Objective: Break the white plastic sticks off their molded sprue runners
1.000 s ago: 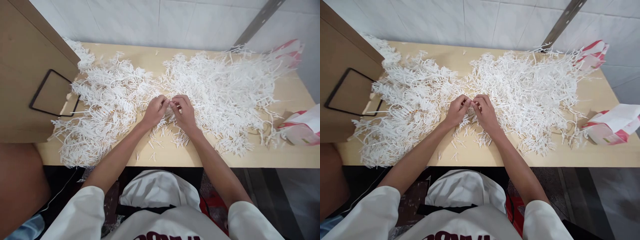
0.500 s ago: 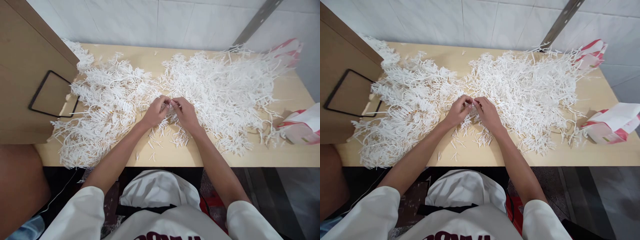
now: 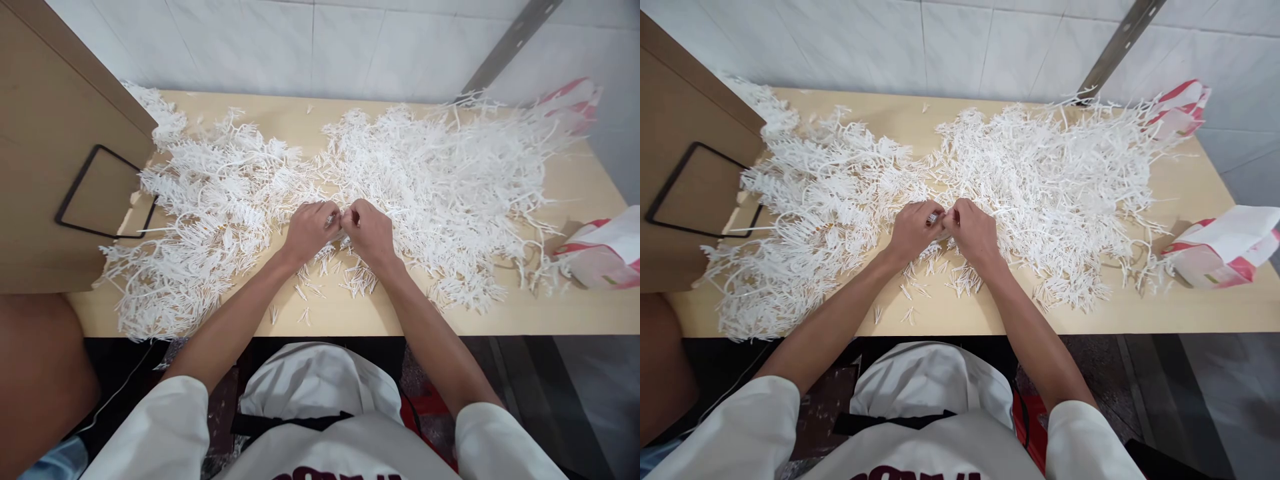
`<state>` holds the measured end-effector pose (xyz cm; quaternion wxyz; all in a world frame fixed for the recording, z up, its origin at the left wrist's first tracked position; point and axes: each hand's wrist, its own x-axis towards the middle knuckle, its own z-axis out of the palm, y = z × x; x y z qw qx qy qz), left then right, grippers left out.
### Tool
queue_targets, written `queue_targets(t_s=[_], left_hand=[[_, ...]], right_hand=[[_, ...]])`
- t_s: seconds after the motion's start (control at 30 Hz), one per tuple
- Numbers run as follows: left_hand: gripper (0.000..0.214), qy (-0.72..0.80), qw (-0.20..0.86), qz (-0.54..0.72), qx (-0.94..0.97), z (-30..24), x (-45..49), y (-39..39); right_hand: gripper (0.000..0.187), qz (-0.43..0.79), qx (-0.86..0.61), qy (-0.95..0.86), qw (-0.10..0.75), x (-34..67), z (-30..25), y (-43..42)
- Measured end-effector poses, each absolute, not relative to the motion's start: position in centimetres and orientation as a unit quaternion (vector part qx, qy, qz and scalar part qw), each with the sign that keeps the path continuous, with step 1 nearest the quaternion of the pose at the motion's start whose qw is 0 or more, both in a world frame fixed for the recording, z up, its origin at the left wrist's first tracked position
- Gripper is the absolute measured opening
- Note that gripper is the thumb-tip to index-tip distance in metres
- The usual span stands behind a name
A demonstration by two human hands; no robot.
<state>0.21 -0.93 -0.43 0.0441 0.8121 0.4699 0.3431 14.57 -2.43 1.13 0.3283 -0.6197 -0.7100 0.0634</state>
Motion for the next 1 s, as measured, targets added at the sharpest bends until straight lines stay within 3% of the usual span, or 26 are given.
queue_targets(t_s=[0.17,0.43,0.7,1.0], left_hand=[[0.016,0.475,0.029,0.362,0.801,-0.5,0.3,-1.1],[0.01,0.506,0.159,0.444,0.723,0.1,-0.9,0.1],[0.014,0.399,0.061,0.439,0.803,-0.3,-0.6,-0.2],[0.018,0.386,-0.006,0.394,0.834,-0.5,-0.1,-0.6]], right_hand=[[0.017,0.047,-0.621,-0.696,0.358,14.1,1.1,-2.8],[0.021,0.093,-0.567,-0.676,0.461,14.5,1.5,-3.5],[0.029,0.163,-0.554,-0.737,0.35,14.6,1.5,-2.9],[0.026,0.066,-0.575,-0.742,0.338,14.6,1.4,-2.6]])
